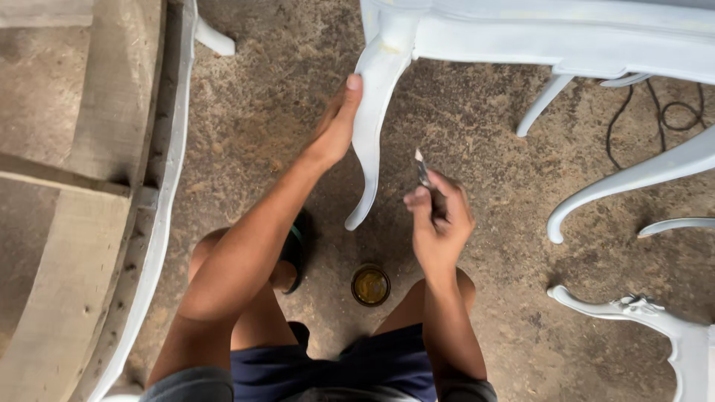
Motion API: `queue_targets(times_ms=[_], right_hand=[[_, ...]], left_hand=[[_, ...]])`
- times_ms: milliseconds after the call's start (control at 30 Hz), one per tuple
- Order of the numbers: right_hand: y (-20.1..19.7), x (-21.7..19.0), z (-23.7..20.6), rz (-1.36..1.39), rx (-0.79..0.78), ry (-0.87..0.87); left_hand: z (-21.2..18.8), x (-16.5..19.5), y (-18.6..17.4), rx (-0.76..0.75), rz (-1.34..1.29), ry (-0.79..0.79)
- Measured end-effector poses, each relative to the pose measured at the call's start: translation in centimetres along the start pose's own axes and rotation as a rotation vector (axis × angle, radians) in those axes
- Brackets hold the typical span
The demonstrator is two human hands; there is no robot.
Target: The person kneels on the floor and uses a knife to scoop a yellow substance from a small jar. They then apply the substance to the curved leg of a white table, spreading it along the surface.
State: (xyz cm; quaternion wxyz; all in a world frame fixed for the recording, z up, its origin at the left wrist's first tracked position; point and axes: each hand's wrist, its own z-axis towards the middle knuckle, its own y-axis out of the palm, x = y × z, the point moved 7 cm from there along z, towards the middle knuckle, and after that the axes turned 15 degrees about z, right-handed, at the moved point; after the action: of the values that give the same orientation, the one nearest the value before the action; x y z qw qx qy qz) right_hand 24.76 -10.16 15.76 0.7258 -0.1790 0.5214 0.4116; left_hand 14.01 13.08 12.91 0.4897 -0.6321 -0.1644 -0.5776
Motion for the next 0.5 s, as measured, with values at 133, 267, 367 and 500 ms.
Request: queue_targets(times_ms=[133, 267, 367, 500], right_hand=[[4.1, -1.4, 3.7, -0.272, -0.052, -0.275], [6.5, -0.1, 5.8, -0.247, -0.026, -0.27], [7.6, 0.8, 6.1, -0.232, -0.025, -0.252], [8.6, 1.3, 5.9, -0.306, 0.013, -0.311]], left_hand=[[1.4, -0.6, 0.2, 0.017, -0.075, -0.055], [2.7, -1.0, 0.4, 0.107, -0.182, -0.112], [2.8, -1.0, 0.5, 0.168, -0.208, -0.105], [2.8, -1.1, 0.4, 0.166, -0.212, -0.107]])
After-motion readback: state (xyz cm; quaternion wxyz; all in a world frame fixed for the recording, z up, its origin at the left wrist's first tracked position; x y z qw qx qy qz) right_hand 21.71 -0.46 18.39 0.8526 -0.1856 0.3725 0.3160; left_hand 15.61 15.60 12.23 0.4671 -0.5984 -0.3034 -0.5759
